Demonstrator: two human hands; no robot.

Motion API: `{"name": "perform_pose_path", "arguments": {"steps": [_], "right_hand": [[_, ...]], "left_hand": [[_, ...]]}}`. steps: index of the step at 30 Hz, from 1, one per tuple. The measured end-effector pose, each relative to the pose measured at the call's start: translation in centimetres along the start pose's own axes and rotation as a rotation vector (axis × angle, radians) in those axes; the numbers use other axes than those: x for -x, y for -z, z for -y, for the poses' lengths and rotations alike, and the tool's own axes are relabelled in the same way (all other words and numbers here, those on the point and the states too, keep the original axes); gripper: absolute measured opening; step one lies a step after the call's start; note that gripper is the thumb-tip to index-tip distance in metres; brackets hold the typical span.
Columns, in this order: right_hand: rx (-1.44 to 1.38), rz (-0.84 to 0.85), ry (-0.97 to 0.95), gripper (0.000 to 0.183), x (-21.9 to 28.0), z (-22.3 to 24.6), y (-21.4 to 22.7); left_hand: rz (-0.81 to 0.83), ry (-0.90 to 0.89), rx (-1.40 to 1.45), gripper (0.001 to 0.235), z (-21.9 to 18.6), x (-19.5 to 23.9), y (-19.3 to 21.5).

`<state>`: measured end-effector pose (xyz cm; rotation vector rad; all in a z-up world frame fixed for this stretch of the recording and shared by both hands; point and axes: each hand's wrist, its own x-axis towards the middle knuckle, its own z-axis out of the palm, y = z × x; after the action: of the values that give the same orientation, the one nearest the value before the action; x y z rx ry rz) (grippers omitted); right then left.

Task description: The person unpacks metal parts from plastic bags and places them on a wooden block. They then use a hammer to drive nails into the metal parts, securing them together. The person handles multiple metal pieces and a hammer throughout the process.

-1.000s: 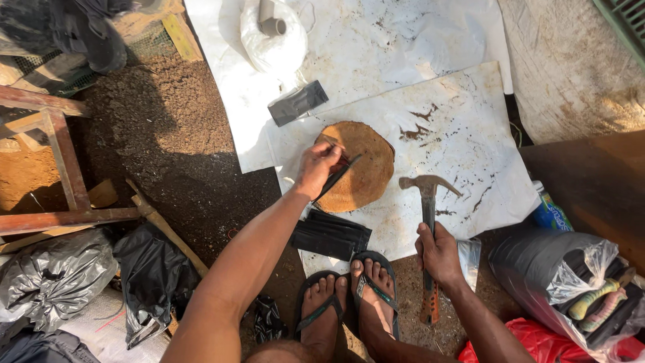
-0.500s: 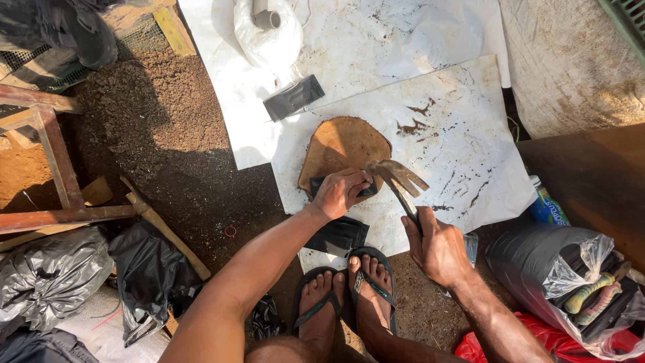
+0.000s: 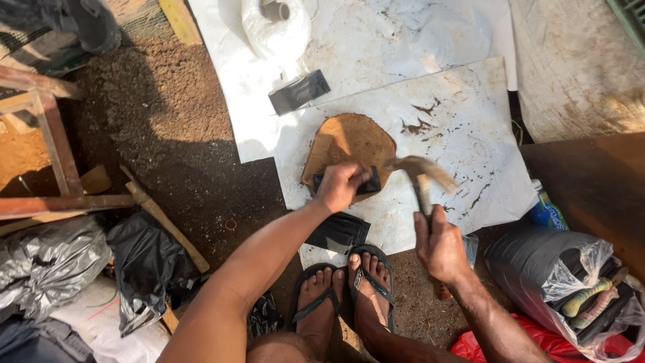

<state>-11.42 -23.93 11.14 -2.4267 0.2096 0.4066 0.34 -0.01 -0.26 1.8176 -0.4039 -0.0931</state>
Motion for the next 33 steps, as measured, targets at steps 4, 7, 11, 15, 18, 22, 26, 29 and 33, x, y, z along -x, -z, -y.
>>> {"name": "perform_pose_path", "arguments": {"steps": [4, 7, 11, 15, 18, 22, 26, 29, 33], "right_hand": [[-0.445, 0.041, -0.287, 0.040, -1.4, -2.6, -2.7], [-0.536, 0.045, -0.499, 0.038, -1.7, -4.7, -5.1], [-0.187, 0.228, -0.526, 0.041, -1.8, -5.9, -5.5], [0.452, 0.361, -0.303, 0.042, -3.9, -1.7, -2.5], [0.115, -0.137, 0.569, 0.042, -4.8, 3.8, -0.4], [0.102, 0.021, 0.600, 0.037, -5.9, 9.6, -1.3], [0.153, 0.071, 0.568, 0.015, -6.0, 10.9, -3.7], [0.058, 0.013, 0.708, 0.022, -5.0, 11.2, -4.4], [0.184, 0.176, 0.541, 0.007, -2.1, 13.0, -4.5]], "left_hand": [[-0.200, 0.560, 0.669, 0.017, 1.3, -1.7, 1.5], [-0.167, 0.675, 0.992, 0.020, 1.3, -2.8, 3.4], [-0.119, 0.718, 1.086, 0.023, 0.3, -2.8, 4.7], [-0.006, 0.785, 1.041, 0.027, -1.1, -3.1, 5.2], [0.074, 0.800, 0.921, 0.028, -1.5, -2.7, 3.9], [0.202, 0.734, 0.890, 0.029, 0.0, -1.1, 2.6], [0.222, 0.633, 0.855, 0.031, 1.2, 0.4, 2.4], [-0.025, 0.697, 0.371, 0.029, 0.1, 0.8, 2.6], [-0.273, 0.948, 0.403, 0.035, 0.6, -2.2, 8.9]]}}
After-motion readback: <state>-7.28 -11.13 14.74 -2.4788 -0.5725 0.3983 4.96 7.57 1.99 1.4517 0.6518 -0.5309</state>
